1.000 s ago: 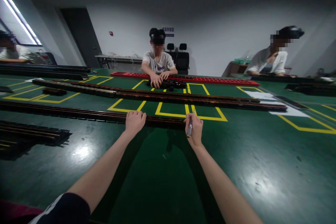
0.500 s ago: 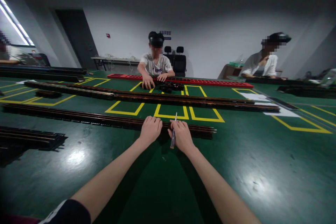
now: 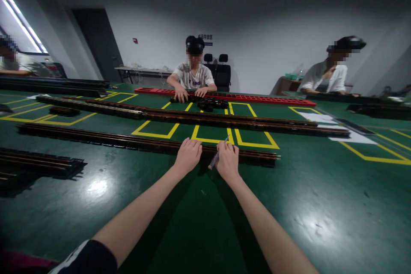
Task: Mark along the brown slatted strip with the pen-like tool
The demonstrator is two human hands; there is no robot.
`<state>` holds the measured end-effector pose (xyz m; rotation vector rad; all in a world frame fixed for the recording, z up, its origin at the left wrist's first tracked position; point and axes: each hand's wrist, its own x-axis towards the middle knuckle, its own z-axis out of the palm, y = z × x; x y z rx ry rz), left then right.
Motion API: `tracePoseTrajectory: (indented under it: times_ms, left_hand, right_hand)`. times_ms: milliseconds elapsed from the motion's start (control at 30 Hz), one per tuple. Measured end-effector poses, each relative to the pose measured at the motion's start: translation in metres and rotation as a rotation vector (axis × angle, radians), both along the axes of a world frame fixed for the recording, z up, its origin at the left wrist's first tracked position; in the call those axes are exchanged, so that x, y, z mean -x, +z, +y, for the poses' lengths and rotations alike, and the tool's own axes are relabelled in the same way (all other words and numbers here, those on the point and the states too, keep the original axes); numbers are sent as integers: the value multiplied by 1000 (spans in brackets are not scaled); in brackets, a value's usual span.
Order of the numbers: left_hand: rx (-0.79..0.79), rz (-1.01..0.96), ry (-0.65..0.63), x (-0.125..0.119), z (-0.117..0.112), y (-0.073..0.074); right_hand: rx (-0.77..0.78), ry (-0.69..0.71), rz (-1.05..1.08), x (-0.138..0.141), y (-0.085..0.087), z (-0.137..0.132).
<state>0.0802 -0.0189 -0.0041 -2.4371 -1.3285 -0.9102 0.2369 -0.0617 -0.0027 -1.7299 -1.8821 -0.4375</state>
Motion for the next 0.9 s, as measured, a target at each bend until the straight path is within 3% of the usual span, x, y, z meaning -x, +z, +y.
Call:
tracePoseTrajectory:
  times_ms: [167,300,567,700,900]
  left_hand:
    - [60,-88,203,7,0,4]
    - [107,-76,223,9,-1,7]
    - [161,-74,205,7,0,8]
    - [172,-89,180,7,-2,9]
    - [202,-116,256,7,-2,11]
  right_hand:
    - [-15,145,73,-10,-1,-3]
    - [-15,212,58,-10,-1,-3]
    - [21,44,59,-6,-2,1]
    - [-8,49,141,-8,-3,1]
    - [10,74,117,-11,0,-2]
